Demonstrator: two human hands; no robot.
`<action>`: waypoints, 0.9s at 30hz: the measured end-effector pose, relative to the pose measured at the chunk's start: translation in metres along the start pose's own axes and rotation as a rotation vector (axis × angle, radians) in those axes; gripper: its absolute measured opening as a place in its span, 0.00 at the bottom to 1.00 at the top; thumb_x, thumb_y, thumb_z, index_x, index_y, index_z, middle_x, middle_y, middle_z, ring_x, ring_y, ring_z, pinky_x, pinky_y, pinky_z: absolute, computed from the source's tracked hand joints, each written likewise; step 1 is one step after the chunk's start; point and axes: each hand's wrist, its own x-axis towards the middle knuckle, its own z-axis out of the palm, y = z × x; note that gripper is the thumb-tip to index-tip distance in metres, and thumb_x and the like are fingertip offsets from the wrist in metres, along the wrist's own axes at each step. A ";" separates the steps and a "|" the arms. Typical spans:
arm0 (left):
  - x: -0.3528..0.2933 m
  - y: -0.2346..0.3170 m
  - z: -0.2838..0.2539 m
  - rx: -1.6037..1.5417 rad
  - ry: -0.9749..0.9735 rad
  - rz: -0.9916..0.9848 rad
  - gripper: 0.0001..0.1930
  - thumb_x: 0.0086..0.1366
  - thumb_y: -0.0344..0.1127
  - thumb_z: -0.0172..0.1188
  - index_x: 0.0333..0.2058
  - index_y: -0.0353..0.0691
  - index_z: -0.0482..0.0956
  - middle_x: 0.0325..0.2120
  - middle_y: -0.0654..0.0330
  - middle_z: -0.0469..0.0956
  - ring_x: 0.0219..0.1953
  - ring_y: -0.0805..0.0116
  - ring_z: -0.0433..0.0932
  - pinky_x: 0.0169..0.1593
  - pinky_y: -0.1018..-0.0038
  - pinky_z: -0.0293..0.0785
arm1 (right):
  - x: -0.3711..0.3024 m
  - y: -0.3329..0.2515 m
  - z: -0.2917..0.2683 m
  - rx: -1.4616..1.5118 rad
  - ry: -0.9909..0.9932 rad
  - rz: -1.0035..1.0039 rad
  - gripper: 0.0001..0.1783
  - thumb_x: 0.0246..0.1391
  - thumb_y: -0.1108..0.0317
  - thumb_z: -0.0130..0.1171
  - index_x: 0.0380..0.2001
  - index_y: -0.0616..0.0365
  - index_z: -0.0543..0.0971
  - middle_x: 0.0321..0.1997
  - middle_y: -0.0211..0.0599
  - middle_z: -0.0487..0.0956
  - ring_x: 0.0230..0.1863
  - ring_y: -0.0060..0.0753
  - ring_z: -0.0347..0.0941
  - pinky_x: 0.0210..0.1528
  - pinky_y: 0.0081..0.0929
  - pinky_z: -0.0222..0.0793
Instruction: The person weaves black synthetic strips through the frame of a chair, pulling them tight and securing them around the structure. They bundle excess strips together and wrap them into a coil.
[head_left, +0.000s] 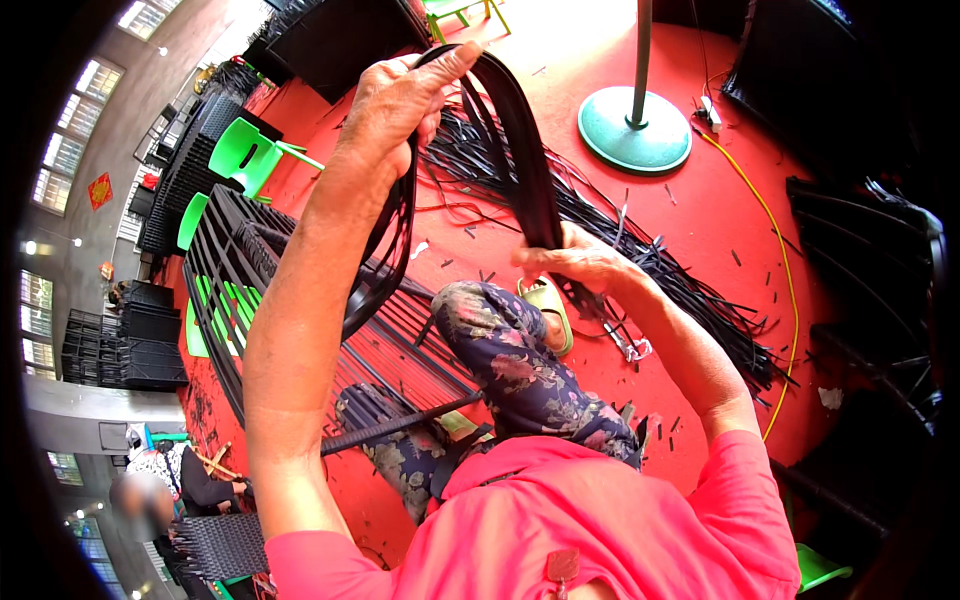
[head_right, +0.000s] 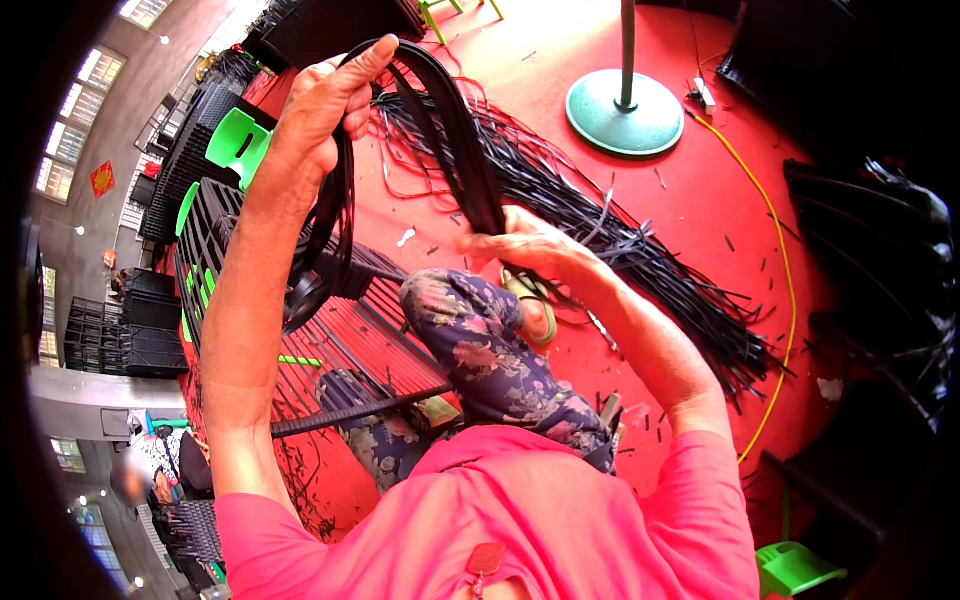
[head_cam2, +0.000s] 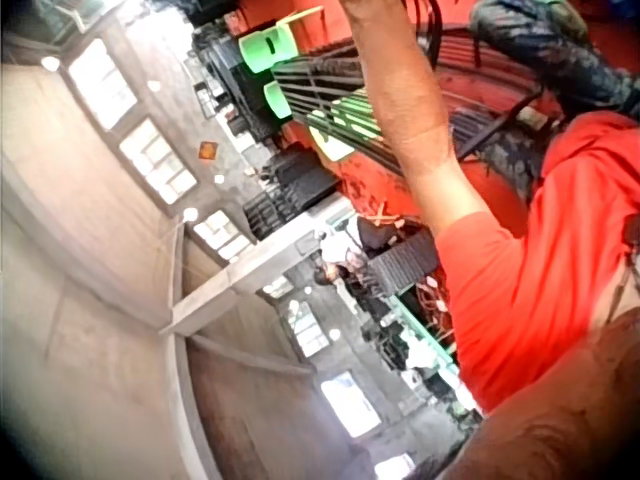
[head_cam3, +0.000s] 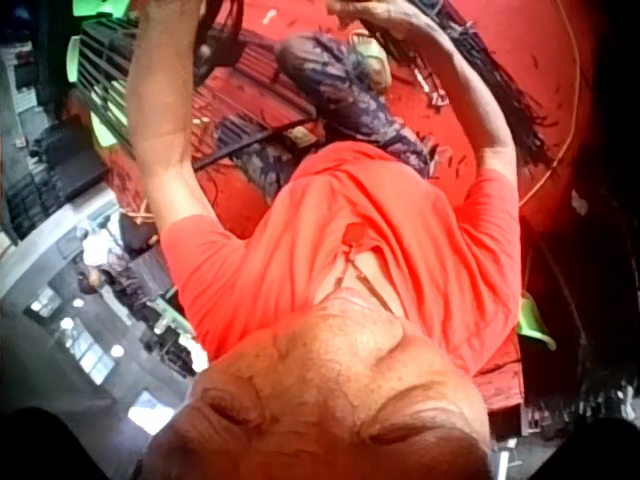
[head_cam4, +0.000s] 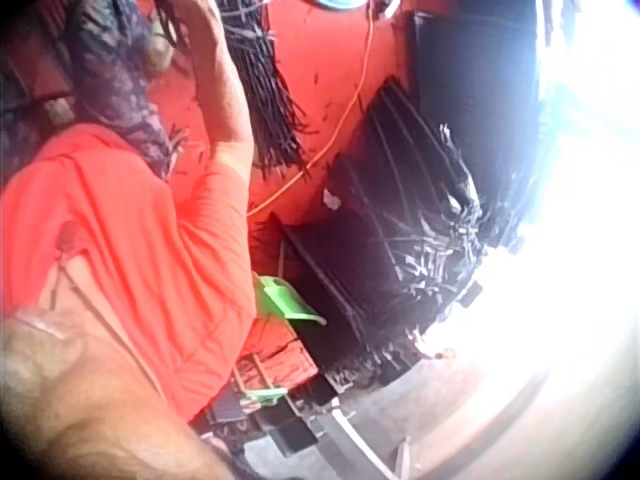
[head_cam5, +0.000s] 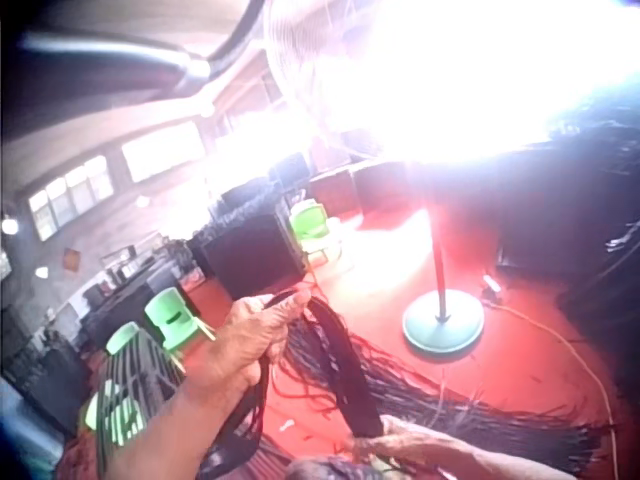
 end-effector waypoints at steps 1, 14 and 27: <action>0.003 -0.005 0.001 -0.027 0.042 0.015 0.21 0.47 0.49 0.70 0.16 0.43 0.68 0.08 0.72 0.61 0.07 0.85 0.55 0.10 0.84 0.48 | 0.006 -0.004 0.009 0.009 -0.049 0.040 0.14 0.50 0.58 0.60 0.31 0.59 0.75 0.25 0.28 0.74 0.27 0.18 0.70 0.28 0.20 0.61; 0.008 -0.004 0.017 -0.072 0.324 0.231 0.16 0.49 0.42 0.69 0.19 0.41 0.70 0.08 0.71 0.62 0.08 0.84 0.57 0.12 0.84 0.50 | 0.064 -0.034 0.091 0.632 -0.289 -0.142 0.26 0.53 0.65 0.54 0.55 0.61 0.65 0.40 0.32 0.75 0.31 0.22 0.74 0.32 0.20 0.70; -0.054 0.017 0.004 -0.536 0.442 0.209 0.18 0.56 0.47 0.62 0.20 0.47 0.64 0.11 0.72 0.56 0.15 0.79 0.58 0.24 0.77 0.61 | 0.068 -0.034 0.108 0.606 -0.241 -0.080 0.21 0.50 0.61 0.58 0.46 0.60 0.73 0.36 0.35 0.78 0.30 0.22 0.75 0.29 0.19 0.72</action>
